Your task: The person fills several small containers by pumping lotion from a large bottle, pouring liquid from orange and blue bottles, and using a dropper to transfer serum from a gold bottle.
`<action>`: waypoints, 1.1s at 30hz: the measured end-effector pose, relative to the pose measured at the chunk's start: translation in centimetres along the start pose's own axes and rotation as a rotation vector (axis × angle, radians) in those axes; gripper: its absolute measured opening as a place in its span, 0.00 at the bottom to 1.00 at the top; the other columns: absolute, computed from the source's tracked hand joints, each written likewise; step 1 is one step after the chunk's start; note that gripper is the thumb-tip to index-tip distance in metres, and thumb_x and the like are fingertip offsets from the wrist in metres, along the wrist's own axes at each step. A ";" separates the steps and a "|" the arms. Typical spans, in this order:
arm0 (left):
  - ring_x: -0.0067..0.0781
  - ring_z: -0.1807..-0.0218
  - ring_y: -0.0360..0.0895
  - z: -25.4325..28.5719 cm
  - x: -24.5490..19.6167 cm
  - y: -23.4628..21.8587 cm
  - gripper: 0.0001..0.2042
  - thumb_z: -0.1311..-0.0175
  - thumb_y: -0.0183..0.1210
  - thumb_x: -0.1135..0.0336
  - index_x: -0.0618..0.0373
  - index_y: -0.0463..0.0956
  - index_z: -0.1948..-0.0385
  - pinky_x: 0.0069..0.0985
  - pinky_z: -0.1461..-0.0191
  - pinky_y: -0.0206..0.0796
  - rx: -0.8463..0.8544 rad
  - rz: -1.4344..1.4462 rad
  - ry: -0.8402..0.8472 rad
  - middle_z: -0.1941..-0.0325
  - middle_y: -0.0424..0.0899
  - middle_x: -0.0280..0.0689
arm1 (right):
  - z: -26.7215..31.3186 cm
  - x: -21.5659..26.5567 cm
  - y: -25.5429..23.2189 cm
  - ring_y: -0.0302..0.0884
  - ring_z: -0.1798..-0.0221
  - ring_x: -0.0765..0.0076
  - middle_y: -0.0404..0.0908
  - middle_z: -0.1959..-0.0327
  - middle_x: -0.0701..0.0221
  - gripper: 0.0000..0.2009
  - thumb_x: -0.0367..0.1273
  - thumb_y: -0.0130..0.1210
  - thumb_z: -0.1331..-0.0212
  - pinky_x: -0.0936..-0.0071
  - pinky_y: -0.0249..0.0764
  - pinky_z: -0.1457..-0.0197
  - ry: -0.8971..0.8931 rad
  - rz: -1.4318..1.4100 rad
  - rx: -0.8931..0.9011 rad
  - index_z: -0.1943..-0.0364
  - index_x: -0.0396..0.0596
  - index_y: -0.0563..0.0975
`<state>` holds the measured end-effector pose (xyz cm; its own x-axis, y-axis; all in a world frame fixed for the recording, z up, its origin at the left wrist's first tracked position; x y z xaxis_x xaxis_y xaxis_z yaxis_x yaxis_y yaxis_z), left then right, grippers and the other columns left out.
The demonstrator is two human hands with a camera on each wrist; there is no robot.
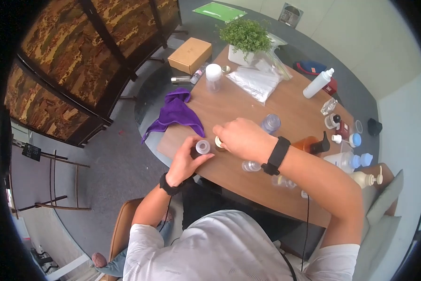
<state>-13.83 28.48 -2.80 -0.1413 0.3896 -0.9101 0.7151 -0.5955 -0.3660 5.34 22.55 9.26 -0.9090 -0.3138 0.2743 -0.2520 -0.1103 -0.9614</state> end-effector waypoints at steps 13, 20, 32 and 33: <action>0.35 0.50 0.83 0.1 -0.2 -1.1 0.23 0.42 0.77 0.71 0.61 0.78 0.47 0.31 0.42 0.74 0.003 -0.002 0.064 0.51 0.85 0.39 | 0.9 0.9 0.2 0.81 0.58 0.52 0.79 0.61 0.64 0.11 0.34 0.65 0.39 0.58 0.77 0.52 0.017 -0.052 -0.099 0.57 0.46 0.79; 0.31 0.46 0.82 0.6 1.5 -0.6 0.26 0.43 0.76 0.75 0.64 0.74 0.44 0.30 0.39 0.73 -0.032 0.163 -0.072 0.48 0.85 0.38 | 2.0 1.4 -2.6 0.80 0.55 0.53 0.79 0.58 0.65 0.10 0.32 0.63 0.37 0.60 0.75 0.51 0.025 -0.134 -0.173 0.55 0.46 0.79; 0.44 0.45 0.82 -1.8 -2.5 -3.0 0.25 0.50 0.77 0.76 0.62 0.82 0.48 0.35 0.39 0.73 0.046 -0.105 0.191 0.47 0.86 0.44 | 4.4 1.1 -4.4 0.81 0.55 0.52 0.82 0.55 0.64 0.15 0.28 0.68 0.43 0.62 0.77 0.53 0.176 -0.183 -0.215 0.52 0.45 0.81; 0.44 0.45 0.83 -2.0 -2.8 -3.1 0.25 0.51 0.77 0.76 0.62 0.82 0.48 0.35 0.39 0.73 0.056 -0.125 0.192 0.47 0.86 0.44 | 4.5 1.1 -4.7 0.81 0.55 0.52 0.82 0.55 0.64 0.15 0.28 0.68 0.43 0.63 0.77 0.53 0.192 -0.167 -0.207 0.51 0.45 0.81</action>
<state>-14.33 30.64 1.29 -0.0903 0.5861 -0.8052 0.6599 -0.5703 -0.4892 6.99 18.42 14.15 -0.8904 -0.1223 0.4385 -0.4473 0.0553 -0.8927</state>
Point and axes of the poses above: each hand's wrist, its own z-axis away from the middle knuckle, its own y-axis out of the palm, x = y × z, the point moved 3 cm from there along -z, towards the middle knuckle
